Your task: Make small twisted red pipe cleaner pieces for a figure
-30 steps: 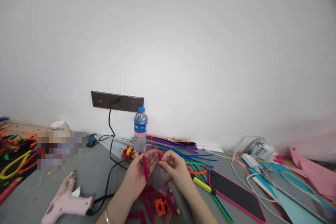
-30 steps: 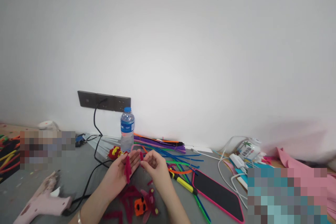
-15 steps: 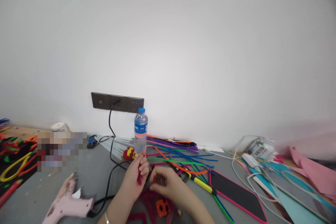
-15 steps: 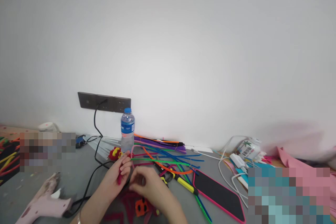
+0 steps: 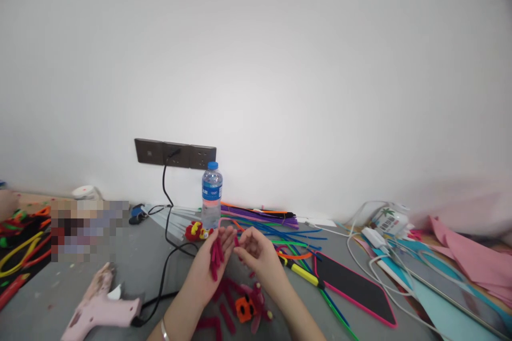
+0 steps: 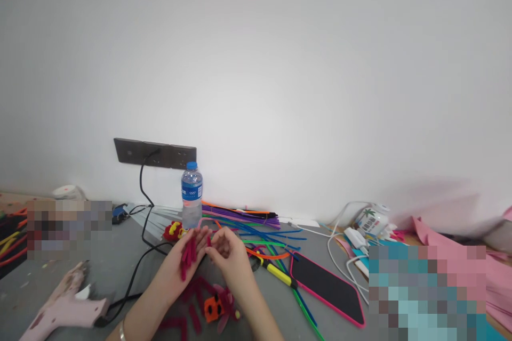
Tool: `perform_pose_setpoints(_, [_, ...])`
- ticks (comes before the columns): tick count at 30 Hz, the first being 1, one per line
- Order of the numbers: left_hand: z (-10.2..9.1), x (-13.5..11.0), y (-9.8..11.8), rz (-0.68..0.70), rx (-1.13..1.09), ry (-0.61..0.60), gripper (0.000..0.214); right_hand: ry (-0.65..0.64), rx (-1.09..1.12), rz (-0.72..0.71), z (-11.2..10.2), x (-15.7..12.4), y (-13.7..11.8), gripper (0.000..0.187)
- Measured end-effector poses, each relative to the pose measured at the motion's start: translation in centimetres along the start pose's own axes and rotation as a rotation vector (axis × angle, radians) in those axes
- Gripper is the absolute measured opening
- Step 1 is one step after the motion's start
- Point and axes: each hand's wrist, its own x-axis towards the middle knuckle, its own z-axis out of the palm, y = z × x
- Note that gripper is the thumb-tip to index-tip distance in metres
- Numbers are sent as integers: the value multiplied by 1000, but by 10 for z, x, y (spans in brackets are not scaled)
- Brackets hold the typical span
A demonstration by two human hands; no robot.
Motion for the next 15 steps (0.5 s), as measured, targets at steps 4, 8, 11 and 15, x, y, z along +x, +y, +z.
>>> perform_pose_setpoints(4, [0, -7, -11, -6, 138, -125, 13, 31, 27, -31, 13, -2, 5, 17])
perform_pose_setpoints(8, [-2, -5, -10, 21, 105, -3, 15, -5, 68, -49, 13, 0, 5, 17])
perform_pose_setpoints(11, [-3, 1, -2, 58, 42, 17, 20, -7, -61, -63, 4, -2, 5, 23])
perform_pose_setpoints(15, [-4, 2, 6, -24, -44, -144, 26, -249, -335, 9, -1, -12, 11, 41])
